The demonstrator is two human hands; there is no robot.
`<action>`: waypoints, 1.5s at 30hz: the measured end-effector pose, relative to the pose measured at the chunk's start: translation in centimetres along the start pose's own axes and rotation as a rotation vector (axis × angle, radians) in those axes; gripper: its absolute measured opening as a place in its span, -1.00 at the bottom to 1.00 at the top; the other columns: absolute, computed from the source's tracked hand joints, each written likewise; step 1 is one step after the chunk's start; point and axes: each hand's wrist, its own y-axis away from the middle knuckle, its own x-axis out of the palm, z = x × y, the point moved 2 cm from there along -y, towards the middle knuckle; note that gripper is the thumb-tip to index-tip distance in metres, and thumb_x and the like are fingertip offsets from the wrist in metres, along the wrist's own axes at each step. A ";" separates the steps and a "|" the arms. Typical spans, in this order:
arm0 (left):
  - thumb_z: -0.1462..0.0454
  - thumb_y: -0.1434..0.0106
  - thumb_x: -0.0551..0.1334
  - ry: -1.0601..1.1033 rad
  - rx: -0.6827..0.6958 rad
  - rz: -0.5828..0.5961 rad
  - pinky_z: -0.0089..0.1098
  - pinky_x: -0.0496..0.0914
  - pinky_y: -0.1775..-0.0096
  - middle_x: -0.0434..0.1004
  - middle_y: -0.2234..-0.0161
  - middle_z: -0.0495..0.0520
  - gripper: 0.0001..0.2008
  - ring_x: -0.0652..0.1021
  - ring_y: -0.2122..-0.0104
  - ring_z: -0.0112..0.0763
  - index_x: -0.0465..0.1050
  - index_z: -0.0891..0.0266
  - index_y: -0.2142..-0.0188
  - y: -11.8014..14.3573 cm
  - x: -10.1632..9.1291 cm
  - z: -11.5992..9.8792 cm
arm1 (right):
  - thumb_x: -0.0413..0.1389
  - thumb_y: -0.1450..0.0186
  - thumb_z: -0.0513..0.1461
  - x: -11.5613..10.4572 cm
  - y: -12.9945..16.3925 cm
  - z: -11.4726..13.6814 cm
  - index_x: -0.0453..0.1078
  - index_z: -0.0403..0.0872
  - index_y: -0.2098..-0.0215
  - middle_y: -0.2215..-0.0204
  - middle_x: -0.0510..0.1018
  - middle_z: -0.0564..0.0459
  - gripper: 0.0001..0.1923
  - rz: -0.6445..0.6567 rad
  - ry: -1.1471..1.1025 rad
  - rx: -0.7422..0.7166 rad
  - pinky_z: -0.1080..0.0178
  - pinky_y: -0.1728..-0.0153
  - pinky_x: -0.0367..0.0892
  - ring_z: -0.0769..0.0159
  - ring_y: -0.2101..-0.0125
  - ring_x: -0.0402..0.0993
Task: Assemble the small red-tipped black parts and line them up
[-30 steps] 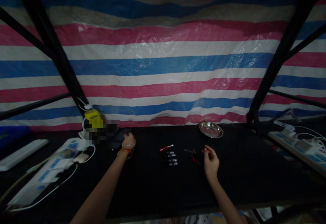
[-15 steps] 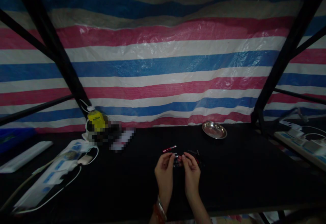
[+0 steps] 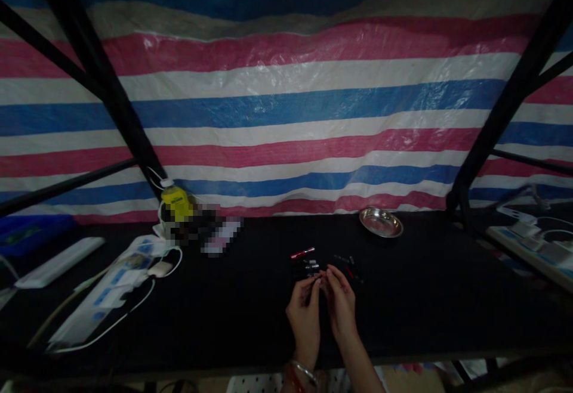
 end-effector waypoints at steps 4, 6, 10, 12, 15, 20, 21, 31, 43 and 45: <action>0.15 -0.06 0.27 -0.100 0.038 0.009 -0.32 0.46 0.24 0.57 0.36 0.10 -0.79 0.56 0.34 -0.31 0.51 0.24 0.36 0.1 -0.1 0.0 | 0.31 0.06 -0.12 0.2 0.2 0.2 0.46 -0.09 0.27 0.41 0.60 0.00 -0.61 0.078 0.036 0.006 0.23 0.29 0.40 0.25 0.35 0.52; 0.15 -0.05 0.28 -0.139 0.049 0.013 -0.33 0.44 0.25 0.57 0.36 0.08 -0.79 0.55 0.35 -0.32 0.52 0.22 0.37 0.1 0.0 0.0 | 0.30 0.05 -0.11 0.3 0.4 0.3 0.47 -0.09 0.26 0.40 0.61 -0.01 -0.61 0.087 0.058 0.001 0.21 0.28 0.40 0.22 0.34 0.52; 0.17 -0.07 0.25 -0.187 0.135 0.040 -0.37 0.42 0.29 0.53 0.34 0.09 -0.84 0.53 0.31 -0.32 0.51 0.22 0.41 0.0 0.1 0.0 | 0.28 0.02 -0.08 0.4 0.6 0.4 0.48 -0.10 0.26 0.38 0.61 -0.03 -0.61 0.115 0.088 -0.011 0.17 0.27 0.40 0.19 0.32 0.52; 0.19 -0.09 0.23 -0.225 0.182 0.031 -0.41 0.40 0.37 0.49 0.37 0.09 -0.85 0.50 0.38 -0.37 0.50 0.23 0.44 -0.1 0.0 0.0 | 0.27 0.01 -0.08 0.4 0.7 0.3 0.47 -0.10 0.24 0.37 0.61 -0.04 -0.61 0.151 0.112 -0.019 0.17 0.26 0.40 0.19 0.31 0.52; 0.20 -0.11 0.20 -0.295 0.197 0.007 -0.44 0.35 0.47 0.41 0.48 0.02 -0.85 0.42 0.52 -0.45 0.46 0.23 0.48 -0.3 -0.1 0.0 | 0.27 0.01 -0.09 0.4 0.8 0.2 0.45 -0.11 0.23 0.37 0.61 -0.04 -0.60 0.178 0.165 -0.049 0.18 0.24 0.39 0.21 0.32 0.52; 0.25 -0.08 0.22 -0.467 0.233 -0.014 -0.35 0.38 0.35 0.40 0.38 0.05 -0.88 0.45 0.39 -0.36 0.44 0.21 0.35 -0.2 -0.1 -0.1 | 0.28 0.04 -0.06 -0.4 1.0 0.1 0.40 -0.13 0.21 0.46 0.58 0.02 -0.52 0.060 0.252 -0.158 0.21 0.33 0.41 0.25 0.44 0.52; 0.26 -0.06 0.24 -0.523 0.247 -0.021 -0.30 0.38 0.29 0.41 0.32 0.07 -0.84 0.46 0.31 -0.30 0.44 0.19 0.31 -0.1 -0.1 -0.2 | 0.27 0.03 -0.06 -0.6 1.0 0.1 0.37 -0.12 0.16 0.47 0.57 0.04 -0.49 0.019 0.254 -0.185 0.23 0.36 0.41 0.27 0.47 0.52; 0.16 -0.16 0.21 -0.977 0.428 0.179 -0.22 0.28 0.15 0.42 0.15 0.07 -0.81 0.40 0.14 -0.22 0.45 0.09 0.22 -1.5 -2.7 -1.5 | 0.24 0.04 0.01 -1.7 0.8 0.7 0.44 -0.14 0.23 0.42 0.57 0.00 -0.49 -0.156 0.314 -0.260 0.31 0.54 0.31 0.33 0.53 0.43; 0.32 -0.24 0.11 -1.167 0.538 0.353 -0.18 0.30 0.09 0.36 0.05 0.14 -0.78 0.36 0.06 -0.21 0.41 0.17 0.13 -1.7 -2.8 0.0 | 0.15 -0.04 0.02 -2.8 0.4 0.3 0.45 -0.09 0.36 0.59 0.37 0.16 -0.63 -0.204 0.316 -0.238 0.40 0.60 0.15 0.46 0.61 0.21; 0.32 -0.24 0.10 -1.169 0.545 0.355 -0.19 0.30 0.09 0.36 0.06 0.13 -0.80 0.37 0.07 -0.22 0.41 0.17 0.15 -1.6 -2.8 0.0 | 0.14 -0.04 0.00 -2.6 0.7 0.4 0.43 -0.09 0.41 0.67 0.24 0.22 -0.67 -0.176 0.302 -0.234 0.41 0.65 0.06 0.49 0.66 0.10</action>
